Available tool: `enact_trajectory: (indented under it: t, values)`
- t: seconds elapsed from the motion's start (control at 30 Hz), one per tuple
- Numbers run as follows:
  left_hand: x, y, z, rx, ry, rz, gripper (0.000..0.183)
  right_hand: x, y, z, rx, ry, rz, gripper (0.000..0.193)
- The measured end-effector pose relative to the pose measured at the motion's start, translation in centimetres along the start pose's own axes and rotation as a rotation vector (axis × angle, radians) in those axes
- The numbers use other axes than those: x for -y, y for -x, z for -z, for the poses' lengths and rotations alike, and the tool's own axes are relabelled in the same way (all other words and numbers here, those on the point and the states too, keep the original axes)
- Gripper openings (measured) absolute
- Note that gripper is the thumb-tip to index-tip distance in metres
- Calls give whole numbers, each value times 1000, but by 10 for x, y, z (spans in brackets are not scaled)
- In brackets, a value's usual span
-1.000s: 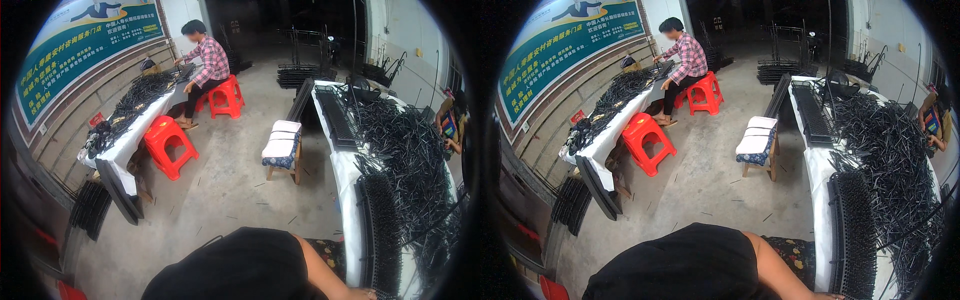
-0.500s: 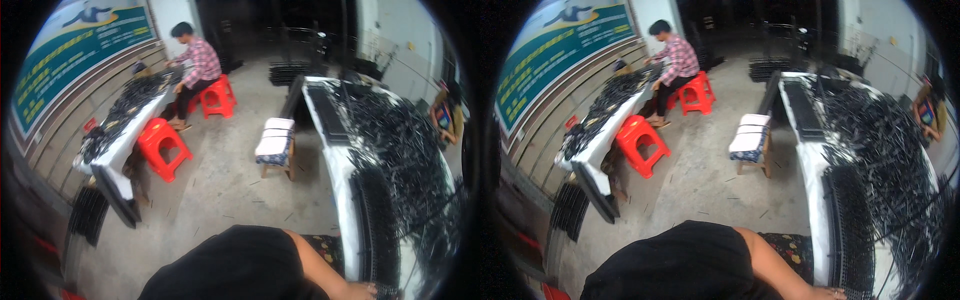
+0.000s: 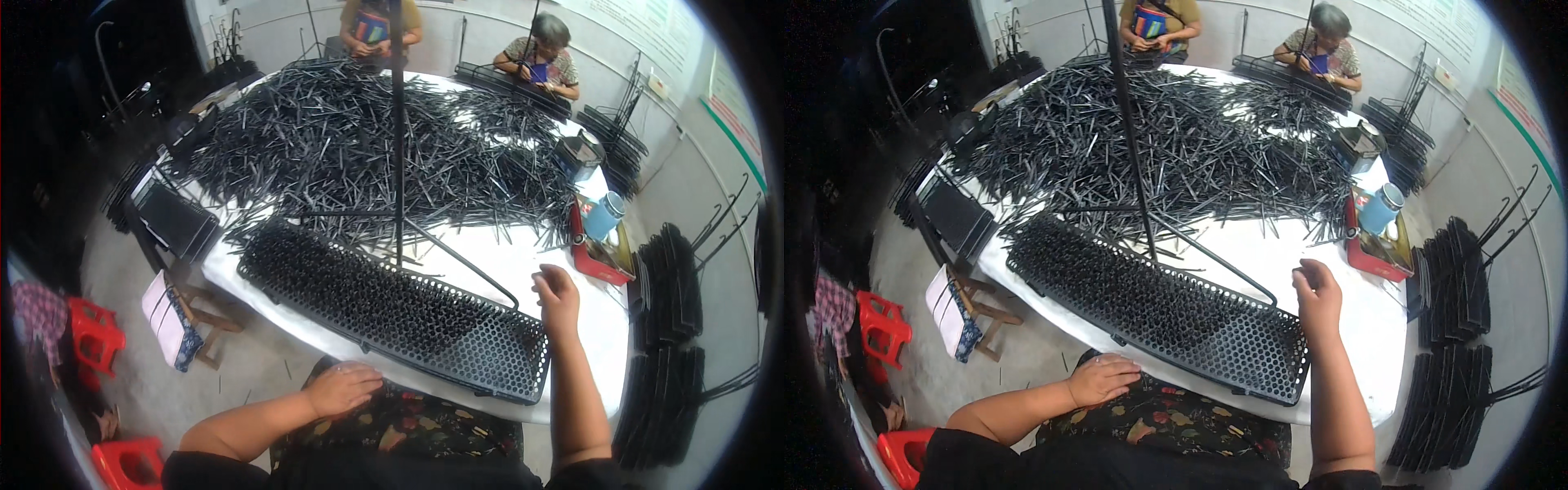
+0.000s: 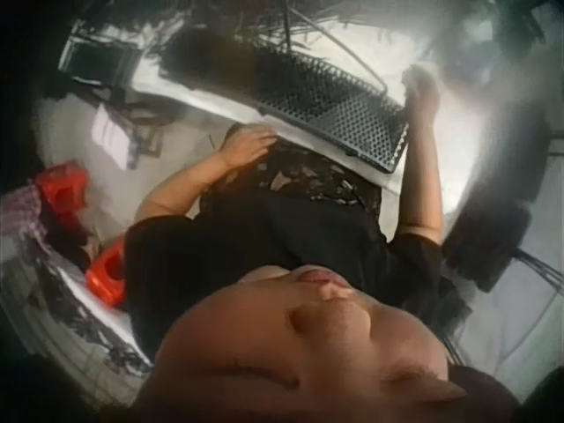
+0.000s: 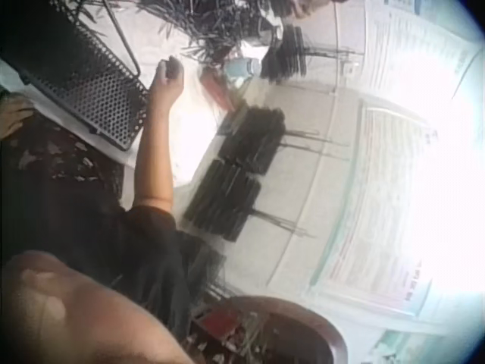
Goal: The person holds plastic pins and inserts them into the holes of a perforated rack by hand, gathers more pins from a pile on the table, and inserts pins into the rack.
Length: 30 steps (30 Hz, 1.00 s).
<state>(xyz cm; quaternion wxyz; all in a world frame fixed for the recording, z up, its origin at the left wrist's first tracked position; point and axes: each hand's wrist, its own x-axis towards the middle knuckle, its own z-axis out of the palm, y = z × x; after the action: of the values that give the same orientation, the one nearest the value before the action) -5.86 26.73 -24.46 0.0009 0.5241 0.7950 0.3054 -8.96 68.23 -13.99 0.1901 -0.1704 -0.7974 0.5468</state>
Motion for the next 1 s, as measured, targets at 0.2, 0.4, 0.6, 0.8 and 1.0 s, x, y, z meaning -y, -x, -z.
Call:
enact_trajectory:
  t: [0.2, 0.4, 0.6, 0.8, 1.0]
  values:
    - [16, 0, 5, 69, -5, 25, 40, 25, -71, -12, 728, 599, -95, 36]
    - [31, 4, -1, 3, 56, 44, 42, 5, -183, -95, 383, 250, -98, 12]
    - [38, 5, -10, -27, 98, 25, 40, -30, -251, -155, 145, 378, -131, 20]
    - [39, 2, -9, -9, 64, -13, 36, -75, -265, -132, 49, 280, 6, 13]
    - [26, 9, -1, 2, 14, 58, 38, 42, -183, -86, -194, 348, 213, 20]
